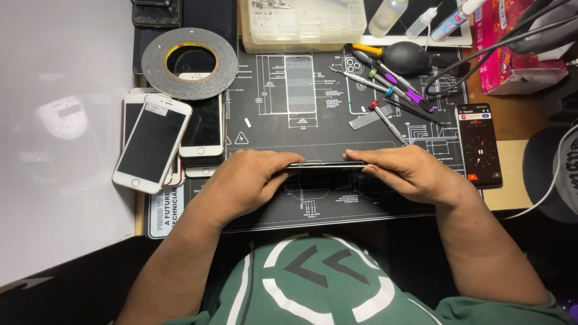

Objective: Reassembling internal components of a smartphone using a screwdriver and cleaning the screen with a cloth.

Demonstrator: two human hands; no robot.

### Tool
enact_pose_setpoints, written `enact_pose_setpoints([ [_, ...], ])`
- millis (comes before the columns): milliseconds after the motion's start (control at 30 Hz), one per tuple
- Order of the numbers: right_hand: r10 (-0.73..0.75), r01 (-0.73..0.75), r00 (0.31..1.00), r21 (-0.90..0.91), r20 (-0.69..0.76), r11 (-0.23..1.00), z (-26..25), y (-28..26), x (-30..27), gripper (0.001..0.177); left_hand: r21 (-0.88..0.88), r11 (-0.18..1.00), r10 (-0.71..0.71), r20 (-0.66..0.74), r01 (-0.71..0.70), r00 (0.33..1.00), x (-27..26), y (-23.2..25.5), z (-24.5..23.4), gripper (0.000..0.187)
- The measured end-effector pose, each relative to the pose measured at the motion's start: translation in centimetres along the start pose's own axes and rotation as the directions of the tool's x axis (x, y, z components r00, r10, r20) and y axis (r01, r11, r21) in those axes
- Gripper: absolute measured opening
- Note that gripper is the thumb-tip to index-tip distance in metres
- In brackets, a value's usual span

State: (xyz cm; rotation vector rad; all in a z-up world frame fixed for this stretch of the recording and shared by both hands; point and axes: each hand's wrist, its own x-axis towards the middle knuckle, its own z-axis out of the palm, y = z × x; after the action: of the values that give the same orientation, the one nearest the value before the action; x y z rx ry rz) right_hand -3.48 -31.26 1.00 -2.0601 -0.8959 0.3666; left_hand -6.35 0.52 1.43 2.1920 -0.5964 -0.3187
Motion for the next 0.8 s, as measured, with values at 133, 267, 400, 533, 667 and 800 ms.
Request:
enact_pose_setpoints([
  [133,0.003,-0.003,1.0,-0.012,0.009,1.0,0.1,-0.6,0.1,0.035,-0.004,1.0,0.003,-0.002,-0.003,1.0,0.2,0.0,-0.2,0.035],
  [267,-0.003,0.001,0.998,-0.023,-0.063,1.0,0.9,-0.5,-0.2,0.031,-0.009,1.0,0.004,0.003,-0.004,1.0,0.3,0.1,-0.2,0.032],
  [400,-0.02,0.014,0.991,-0.047,-0.131,0.999,1.6,0.1,-0.5,0.029,0.008,1.0,0.016,0.009,-0.016,1.0,0.5,0.0,-0.2,0.032],
  [533,-0.049,0.037,0.985,-0.073,-0.168,0.997,2.2,0.2,-0.6,0.027,0.023,1.0,0.019,0.002,-0.019,1.0,0.3,0.4,-0.3,0.032],
  [667,-0.068,0.048,0.964,-0.083,-0.258,0.995,3.0,0.0,-0.5,0.022,0.009,0.998,0.057,-0.028,-0.057,0.998,0.2,0.1,0.1,0.033],
  [800,-0.059,0.041,0.942,-0.061,-0.33,0.997,3.5,-0.1,-0.2,0.018,0.0,0.996,0.093,-0.07,-0.093,0.993,0.1,-0.5,0.7,0.031],
])
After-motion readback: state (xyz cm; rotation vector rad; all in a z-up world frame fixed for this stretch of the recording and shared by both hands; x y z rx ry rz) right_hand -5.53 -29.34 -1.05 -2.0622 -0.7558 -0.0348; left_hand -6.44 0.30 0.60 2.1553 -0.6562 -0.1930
